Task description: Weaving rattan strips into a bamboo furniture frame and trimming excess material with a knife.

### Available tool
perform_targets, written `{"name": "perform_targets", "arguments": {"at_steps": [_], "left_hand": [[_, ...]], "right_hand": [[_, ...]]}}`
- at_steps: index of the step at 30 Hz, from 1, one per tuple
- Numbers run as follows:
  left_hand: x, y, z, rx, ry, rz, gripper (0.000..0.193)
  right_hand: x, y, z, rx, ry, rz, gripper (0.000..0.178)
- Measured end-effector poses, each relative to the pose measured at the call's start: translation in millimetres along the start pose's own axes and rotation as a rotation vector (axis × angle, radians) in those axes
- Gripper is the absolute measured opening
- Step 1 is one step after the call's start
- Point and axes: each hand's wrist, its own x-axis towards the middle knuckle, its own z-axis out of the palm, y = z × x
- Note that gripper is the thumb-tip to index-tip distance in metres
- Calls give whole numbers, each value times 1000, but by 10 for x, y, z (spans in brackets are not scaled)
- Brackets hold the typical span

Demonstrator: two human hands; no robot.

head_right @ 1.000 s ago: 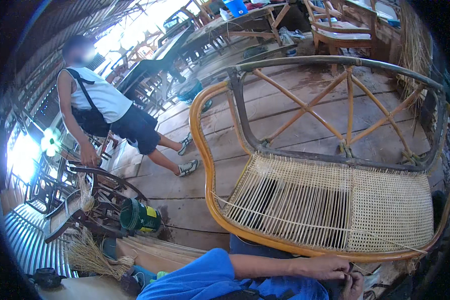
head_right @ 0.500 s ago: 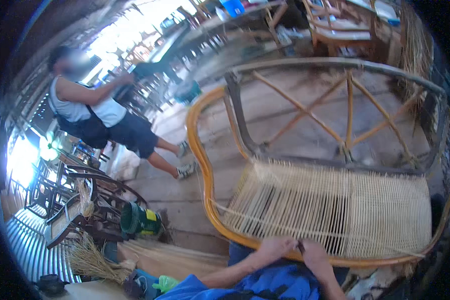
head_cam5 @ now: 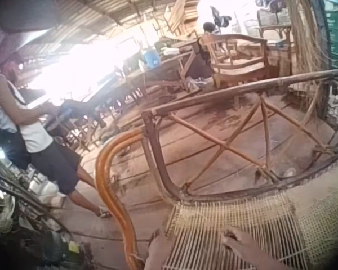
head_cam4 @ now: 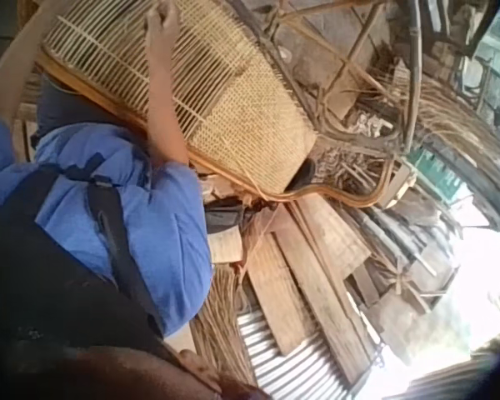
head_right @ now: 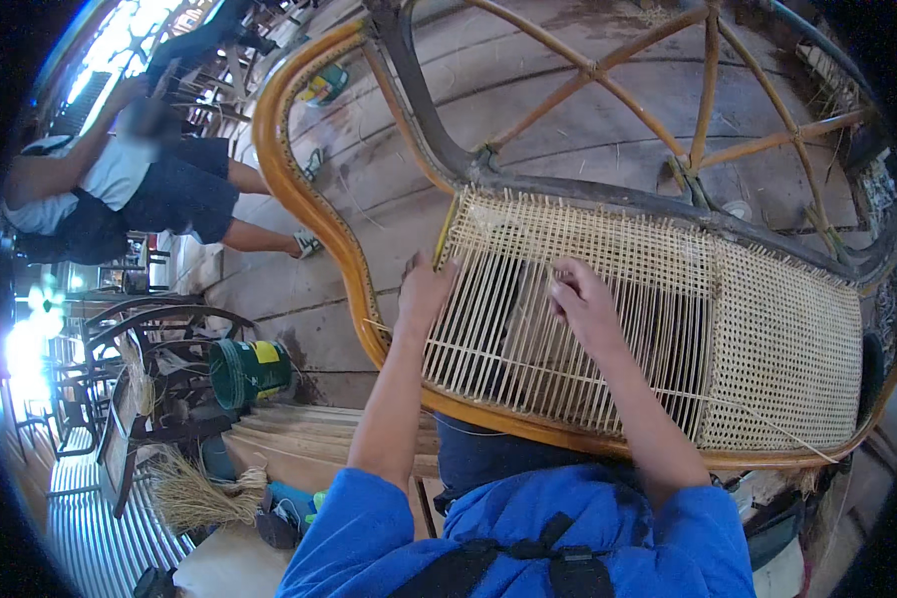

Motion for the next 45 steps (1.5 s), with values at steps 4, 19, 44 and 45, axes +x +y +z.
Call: {"name": "perform_targets", "arguments": {"at_steps": [4, 19, 44, 45], "left_hand": [[388, -31, 200, -42, -178, -178, 67], [499, -72, 272, -279, -179, -172, 50], [444, -74, 339, -155, -99, -208, 40], [441, -68, 342, -140, -85, -199, 40]], "right_hand": [[562, 274, 300, -57, -43, 42, 15], [1297, 493, 705, 164, -114, 75, 19], [1553, 1002, 1121, -436, 62, -369, 13], [1556, 1007, 1120, -487, 82, -387, 14]]}}
